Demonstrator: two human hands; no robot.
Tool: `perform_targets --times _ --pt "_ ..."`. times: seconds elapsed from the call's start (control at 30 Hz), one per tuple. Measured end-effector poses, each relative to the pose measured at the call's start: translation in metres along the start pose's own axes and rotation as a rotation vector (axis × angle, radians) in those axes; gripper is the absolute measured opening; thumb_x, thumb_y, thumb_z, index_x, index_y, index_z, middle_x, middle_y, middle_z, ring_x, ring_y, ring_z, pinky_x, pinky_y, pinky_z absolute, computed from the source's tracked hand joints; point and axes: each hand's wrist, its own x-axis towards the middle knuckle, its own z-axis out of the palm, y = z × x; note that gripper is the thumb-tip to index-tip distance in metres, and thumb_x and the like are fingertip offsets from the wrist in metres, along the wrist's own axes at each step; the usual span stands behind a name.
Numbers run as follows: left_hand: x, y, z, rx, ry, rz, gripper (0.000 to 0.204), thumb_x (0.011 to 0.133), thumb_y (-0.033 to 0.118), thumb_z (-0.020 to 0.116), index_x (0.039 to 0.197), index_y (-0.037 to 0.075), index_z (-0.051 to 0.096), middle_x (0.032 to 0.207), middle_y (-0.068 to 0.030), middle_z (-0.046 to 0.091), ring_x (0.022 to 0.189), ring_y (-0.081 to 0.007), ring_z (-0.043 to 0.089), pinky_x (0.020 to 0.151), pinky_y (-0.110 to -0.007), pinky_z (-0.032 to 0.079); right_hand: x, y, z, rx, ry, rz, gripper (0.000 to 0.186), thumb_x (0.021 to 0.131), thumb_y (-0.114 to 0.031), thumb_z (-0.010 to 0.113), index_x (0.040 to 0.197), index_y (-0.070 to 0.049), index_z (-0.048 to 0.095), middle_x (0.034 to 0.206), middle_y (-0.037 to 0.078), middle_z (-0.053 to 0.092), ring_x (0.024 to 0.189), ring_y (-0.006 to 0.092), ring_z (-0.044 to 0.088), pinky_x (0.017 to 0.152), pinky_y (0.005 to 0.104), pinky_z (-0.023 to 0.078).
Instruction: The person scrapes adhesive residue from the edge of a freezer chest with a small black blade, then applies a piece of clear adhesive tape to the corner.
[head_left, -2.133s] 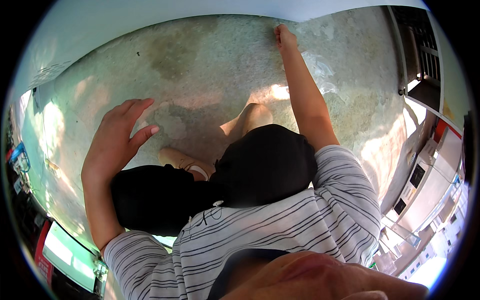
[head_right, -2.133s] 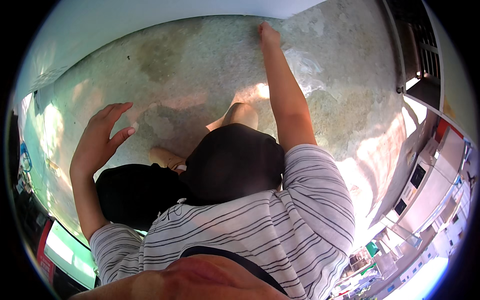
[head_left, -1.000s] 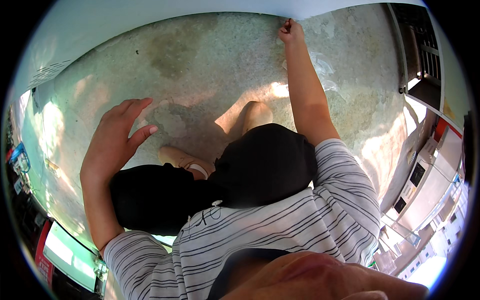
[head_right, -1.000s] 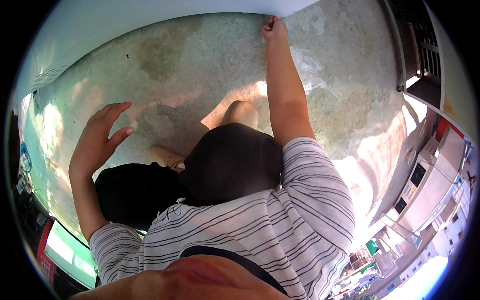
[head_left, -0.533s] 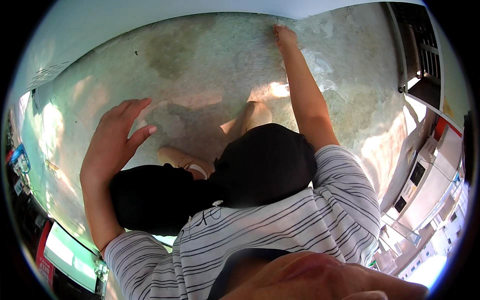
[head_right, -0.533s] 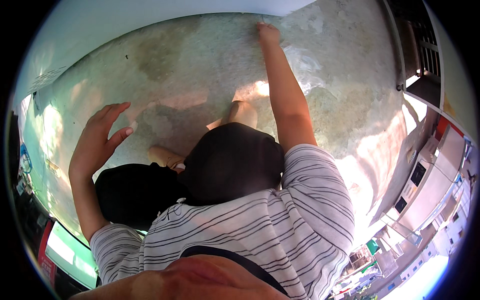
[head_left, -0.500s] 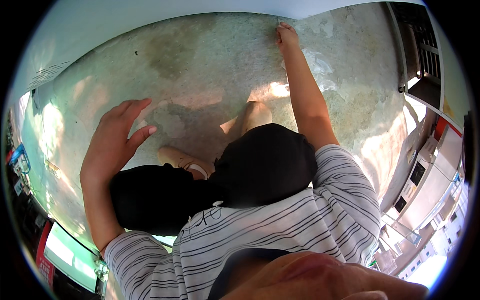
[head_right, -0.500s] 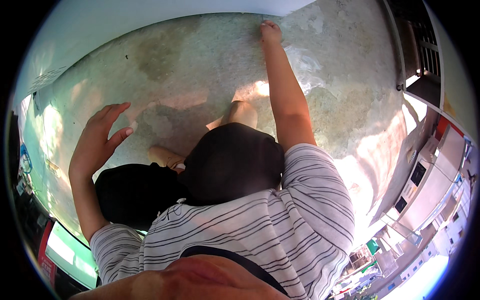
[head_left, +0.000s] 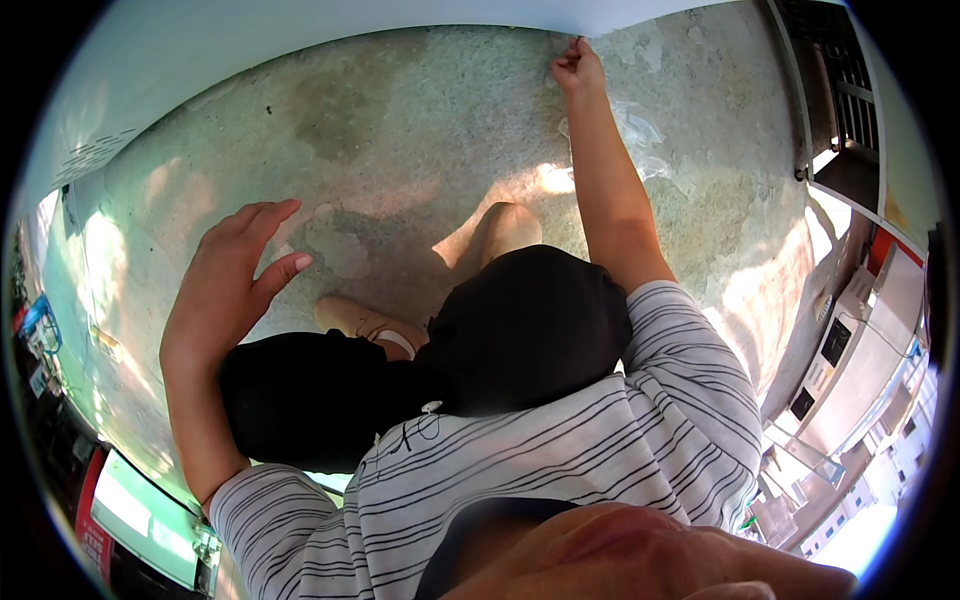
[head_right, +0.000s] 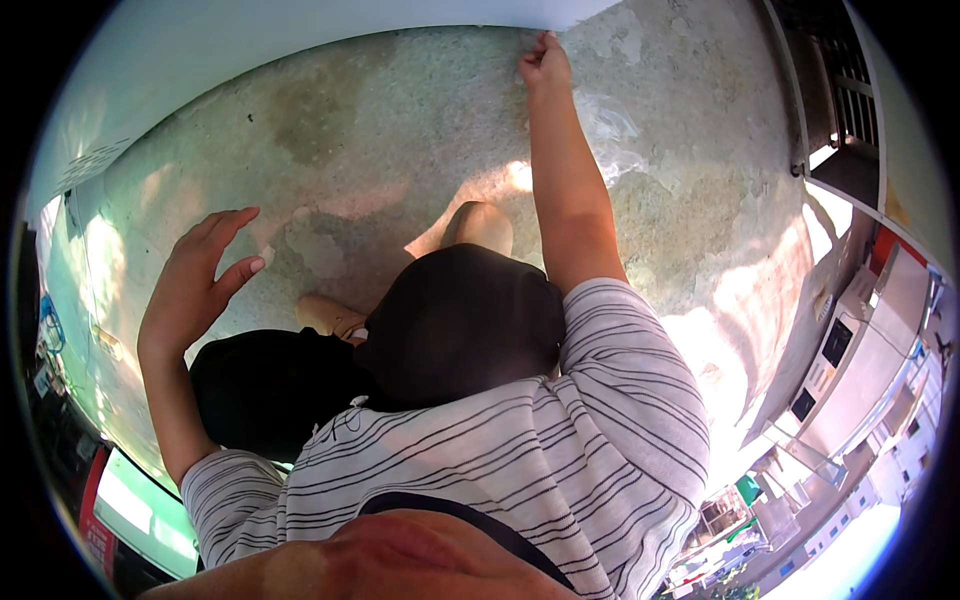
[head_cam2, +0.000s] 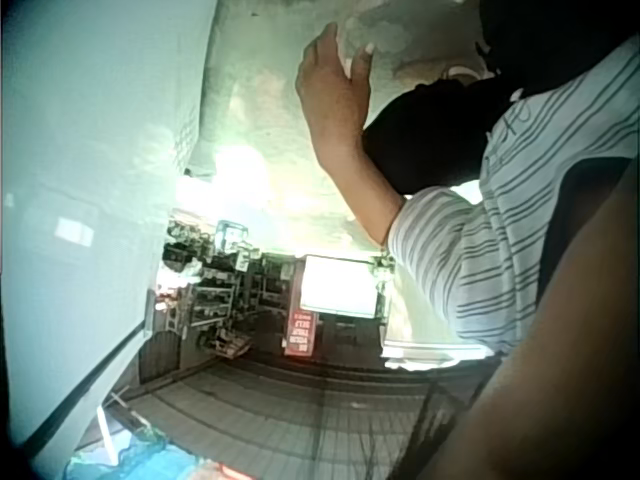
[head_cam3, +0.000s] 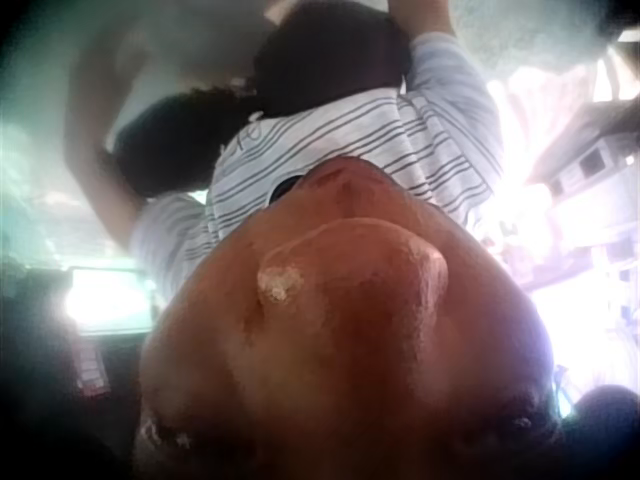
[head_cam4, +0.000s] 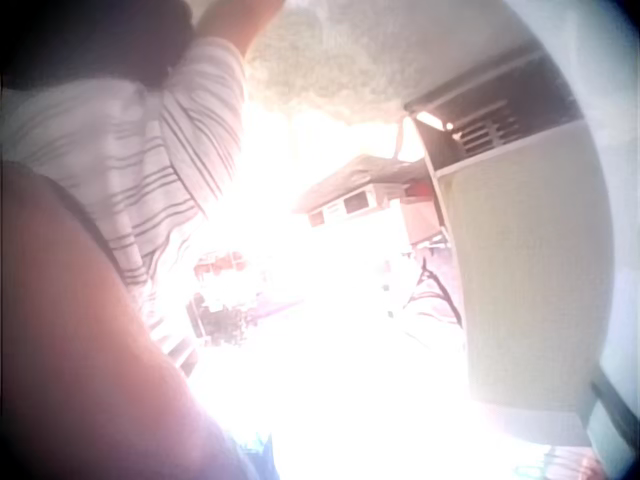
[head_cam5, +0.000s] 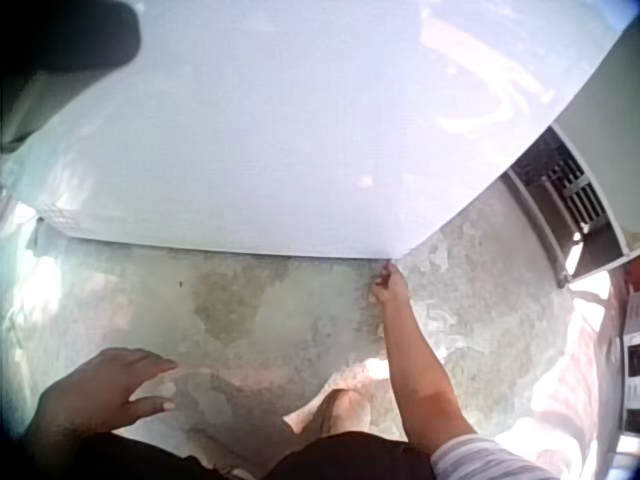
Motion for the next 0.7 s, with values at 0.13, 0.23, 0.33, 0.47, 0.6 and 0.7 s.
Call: perform_targets --times 0.13,0.23,0.33,0.47,0.6,0.7 --pt "-0.001 -0.001 0.000 0.009 0.006 0.007 0.054 0.096 0.032 0.069 0.143 0.008 0.055 0.139 -0.0166 0.060 0.128 -0.0386 0.055 0.109 -0.044 0.044 -0.006 0.004 0.003 -0.219 0.083 -0.221 0.016 0.097 -0.024 0.068 0.095 -0.008 0.067 0.087 0.003 0.067 0.066 0.0140 0.052 0.053 0.0329 0.039" --pt "-0.002 -0.001 0.001 0.008 0.005 0.005 0.054 0.096 0.032 0.069 0.143 0.008 0.055 0.138 -0.0166 0.060 0.128 -0.0387 0.055 0.109 -0.044 0.044 -0.007 0.001 0.003 -0.399 0.183 -0.302 0.019 0.093 -0.023 0.069 0.096 -0.004 0.068 0.092 0.006 0.070 0.066 0.0188 0.056 0.052 0.0350 0.042" --pt "-0.001 -0.002 0.002 0.004 0.002 0.005 0.054 0.096 0.032 0.069 0.143 0.008 0.055 0.138 -0.0165 0.061 0.128 -0.0385 0.055 0.109 -0.044 0.044 -0.010 -0.002 0.005 -0.352 0.253 -0.226 0.014 0.091 -0.017 0.066 0.097 -0.004 0.067 0.087 0.005 0.066 0.063 0.0171 0.051 0.051 0.0327 0.037" --pt "0.002 0.002 -0.002 0.012 0.036 0.026 0.052 0.096 0.033 0.069 0.139 0.007 0.058 0.136 -0.0163 0.062 0.123 -0.0400 0.057 0.106 -0.045 0.046 0.020 0.003 -0.035 -0.878 0.089 -0.385 0.014 0.091 -0.016 0.061 0.093 -0.004 0.068 0.076 0.002 0.061 0.064 0.0127 0.051 0.055 0.0300 0.039" --pt "-0.001 0.000 0.002 0.014 0.038 0.001 0.052 0.096 0.033 0.069 0.140 0.007 0.058 0.137 -0.0161 0.062 0.124 -0.0404 0.057 0.106 -0.045 0.046 -0.034 0.023 -0.019 -0.926 -0.065 -0.651 0.016 0.089 -0.016 0.063 0.092 -0.004 0.072 0.076 0.001 0.064 0.069 0.0121 0.056 0.064 0.0290 0.045" --pt "0.000 -0.004 0.002 0.021 0.039 0.021 0.052 0.096 0.033 0.069 0.140 0.007 0.058 0.137 -0.0163 0.062 0.124 -0.0406 0.057 0.106 -0.045 0.046 -0.046 0.005 -0.019 -0.893 0.075 -0.674 0.018 0.084 -0.014 0.070 0.097 -0.005 0.077 0.088 0.004 0.070 0.075 0.0152 0.062 0.071 0.0310 0.051"
